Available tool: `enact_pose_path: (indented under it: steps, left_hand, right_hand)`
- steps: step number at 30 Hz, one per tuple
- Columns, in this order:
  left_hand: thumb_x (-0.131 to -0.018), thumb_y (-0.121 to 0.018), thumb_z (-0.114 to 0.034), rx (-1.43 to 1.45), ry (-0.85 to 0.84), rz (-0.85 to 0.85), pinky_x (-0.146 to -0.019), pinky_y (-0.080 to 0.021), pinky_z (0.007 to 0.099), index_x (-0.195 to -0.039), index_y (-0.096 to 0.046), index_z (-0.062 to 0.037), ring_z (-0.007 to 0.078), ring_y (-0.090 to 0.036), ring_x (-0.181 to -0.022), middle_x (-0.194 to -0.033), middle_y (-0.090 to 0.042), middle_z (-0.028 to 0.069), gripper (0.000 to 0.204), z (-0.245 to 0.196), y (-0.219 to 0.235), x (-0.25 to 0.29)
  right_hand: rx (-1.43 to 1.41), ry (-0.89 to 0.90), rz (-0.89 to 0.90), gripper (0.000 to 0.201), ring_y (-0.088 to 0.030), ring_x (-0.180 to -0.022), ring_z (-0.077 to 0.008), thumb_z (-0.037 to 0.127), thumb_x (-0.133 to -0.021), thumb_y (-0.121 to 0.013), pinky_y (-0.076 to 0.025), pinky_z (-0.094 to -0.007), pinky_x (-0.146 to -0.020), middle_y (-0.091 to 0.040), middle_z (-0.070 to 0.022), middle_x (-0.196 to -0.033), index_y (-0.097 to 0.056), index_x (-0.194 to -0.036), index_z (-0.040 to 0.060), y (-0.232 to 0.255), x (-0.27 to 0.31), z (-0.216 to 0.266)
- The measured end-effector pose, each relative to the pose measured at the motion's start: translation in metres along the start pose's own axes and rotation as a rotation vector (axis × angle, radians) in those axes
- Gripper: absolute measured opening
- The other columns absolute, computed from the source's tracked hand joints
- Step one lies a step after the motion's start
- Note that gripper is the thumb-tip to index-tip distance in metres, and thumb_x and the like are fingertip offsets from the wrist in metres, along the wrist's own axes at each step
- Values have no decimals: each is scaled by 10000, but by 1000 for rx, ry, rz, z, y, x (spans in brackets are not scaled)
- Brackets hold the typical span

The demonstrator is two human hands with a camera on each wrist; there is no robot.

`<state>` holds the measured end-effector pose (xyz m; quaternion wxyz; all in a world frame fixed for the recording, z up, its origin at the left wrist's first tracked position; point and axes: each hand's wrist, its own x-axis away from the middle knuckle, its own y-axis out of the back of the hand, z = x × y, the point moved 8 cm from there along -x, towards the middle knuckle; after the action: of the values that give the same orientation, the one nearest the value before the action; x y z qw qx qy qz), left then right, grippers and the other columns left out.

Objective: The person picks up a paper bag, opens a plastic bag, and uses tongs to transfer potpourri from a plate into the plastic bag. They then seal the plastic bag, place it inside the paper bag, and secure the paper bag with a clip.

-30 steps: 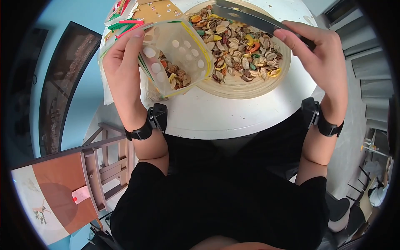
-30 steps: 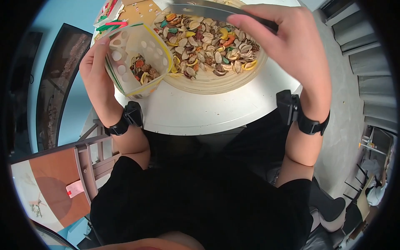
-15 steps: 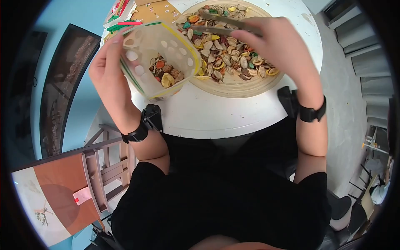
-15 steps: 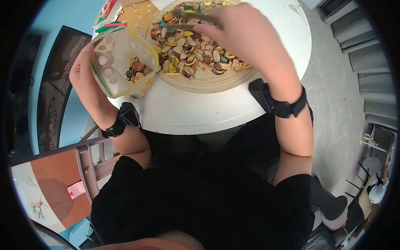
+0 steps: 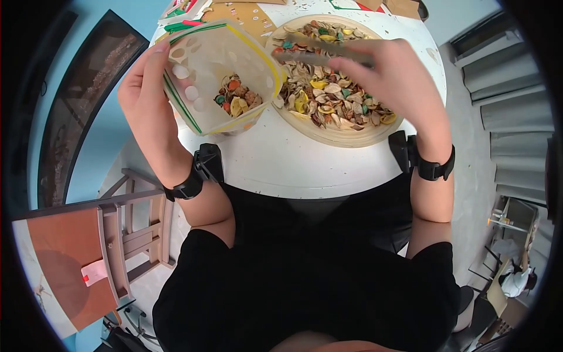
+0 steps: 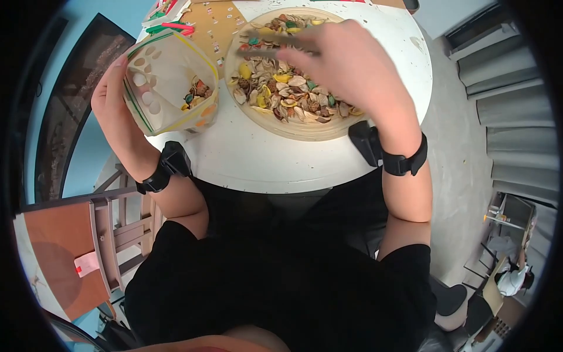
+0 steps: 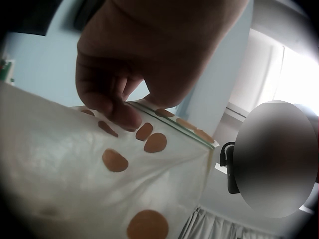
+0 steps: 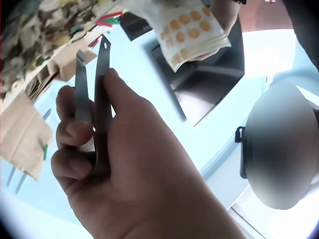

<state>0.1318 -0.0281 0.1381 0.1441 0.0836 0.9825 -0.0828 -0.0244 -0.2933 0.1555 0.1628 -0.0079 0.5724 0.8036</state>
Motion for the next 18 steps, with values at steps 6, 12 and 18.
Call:
enact_pose_path:
  steps: [6,12,18]
  left_hand:
    - [-962,-680,-196,51,-34,-37,-543,-452,201,-1106,-753,49,79,-619,-615,-810,-696,39,293,-3,20,-5]
    - [-964,-676,-199,35,-24,-9,-546,-450,209,-1098,-760,40,73,-609,-622,-819,-697,36,287,1,25,-10]
    - [-971,-667,-212,12,-17,13,-553,-448,205,-1105,-764,40,74,-597,-613,-795,-673,23,301,-3,21,-4]
  right_hand:
    - [138,35,195,337,-669,-682,-375,364,-862,-775,-552,-418,-684,-677,-191,-694,-803,-998,57,-15,17,11]
    - [53,-92,115,359,-687,-668,-351,392,-901,-742,-551,-395,-673,-696,-193,-711,-803,-1009,55,3,-6,-5]
    - [259,10,62,406,-701,-699,-347,440,-926,-719,-559,-420,-687,-702,-195,-732,-799,-1001,49,-36,-50,-23]
